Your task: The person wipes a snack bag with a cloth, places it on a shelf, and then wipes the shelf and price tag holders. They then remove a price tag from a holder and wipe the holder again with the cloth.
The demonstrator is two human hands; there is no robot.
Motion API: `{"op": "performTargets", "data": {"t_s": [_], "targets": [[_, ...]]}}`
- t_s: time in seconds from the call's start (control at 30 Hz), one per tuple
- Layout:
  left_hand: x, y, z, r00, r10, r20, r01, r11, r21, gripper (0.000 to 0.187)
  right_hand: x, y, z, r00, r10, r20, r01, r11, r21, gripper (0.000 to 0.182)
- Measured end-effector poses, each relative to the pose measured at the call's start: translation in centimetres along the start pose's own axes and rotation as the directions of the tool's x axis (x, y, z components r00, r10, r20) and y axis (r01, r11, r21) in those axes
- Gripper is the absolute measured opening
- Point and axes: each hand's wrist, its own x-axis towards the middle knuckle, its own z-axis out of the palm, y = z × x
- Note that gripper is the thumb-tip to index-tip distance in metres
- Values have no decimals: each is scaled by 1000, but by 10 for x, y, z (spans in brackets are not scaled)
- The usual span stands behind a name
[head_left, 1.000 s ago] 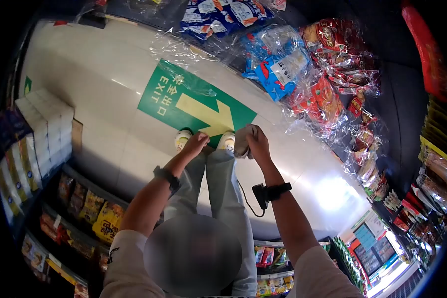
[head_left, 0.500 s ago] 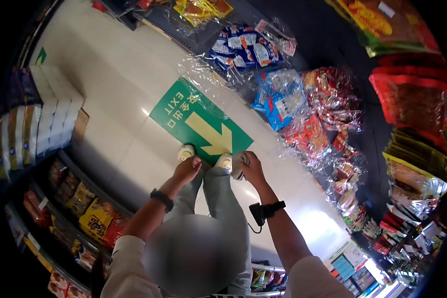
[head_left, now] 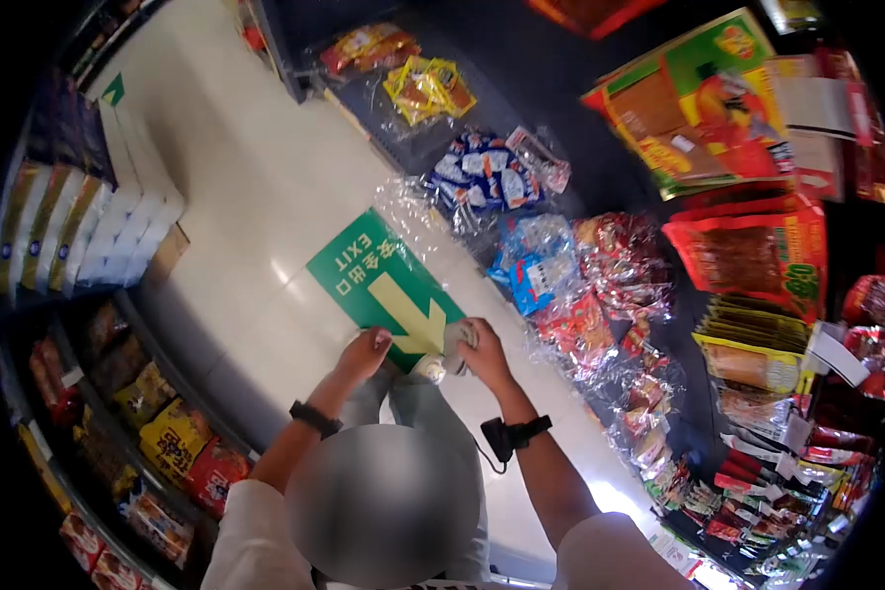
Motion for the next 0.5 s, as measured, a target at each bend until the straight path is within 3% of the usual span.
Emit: {"op": "performTargets", "data": {"t_s": [0.03, 0.1, 0.17, 0.23, 0.27, 0.3, 0.33, 0.5], "targets": [[-7, 0, 0, 1000, 27, -14, -27, 1000, 3, 27, -5, -14, -2, 1000, -25, 10, 25, 1000, -10, 34], [-18, 9, 2, 993, 111, -28, -114, 969, -219, 34, -20, -36, -5, 997, -76, -6, 76, 997, 9, 35], [-30, 35, 0, 998, -6, 68, 20, 977, -211, 42, -37, -73, -15, 984, -177, 18, 177, 984, -12, 34], [-49, 75, -9, 972, 56, 228, 44, 911, -410, 52, -58, -107, -23, 977, -212, -14, 211, 975, -69, 37], [-59, 100, -16, 972, 85, 219, 12, 914, -405, 52, -70, -125, -27, 985, -168, -44, 167, 986, -24, 39], [-78, 134, -27, 952, 11, 305, 150, 854, -499, 58, -83, -140, -31, 990, -121, -69, 123, 992, 27, 41], [-94, 163, -34, 915, -51, 400, 291, 770, -568, 66, -93, -150, -36, 985, -149, -83, 145, 988, -52, 45], [-141, 235, -53, 875, 59, 480, 210, 848, -487, 86, -136, -188, -63, 964, -143, -223, 136, 990, -44, 51]]}}
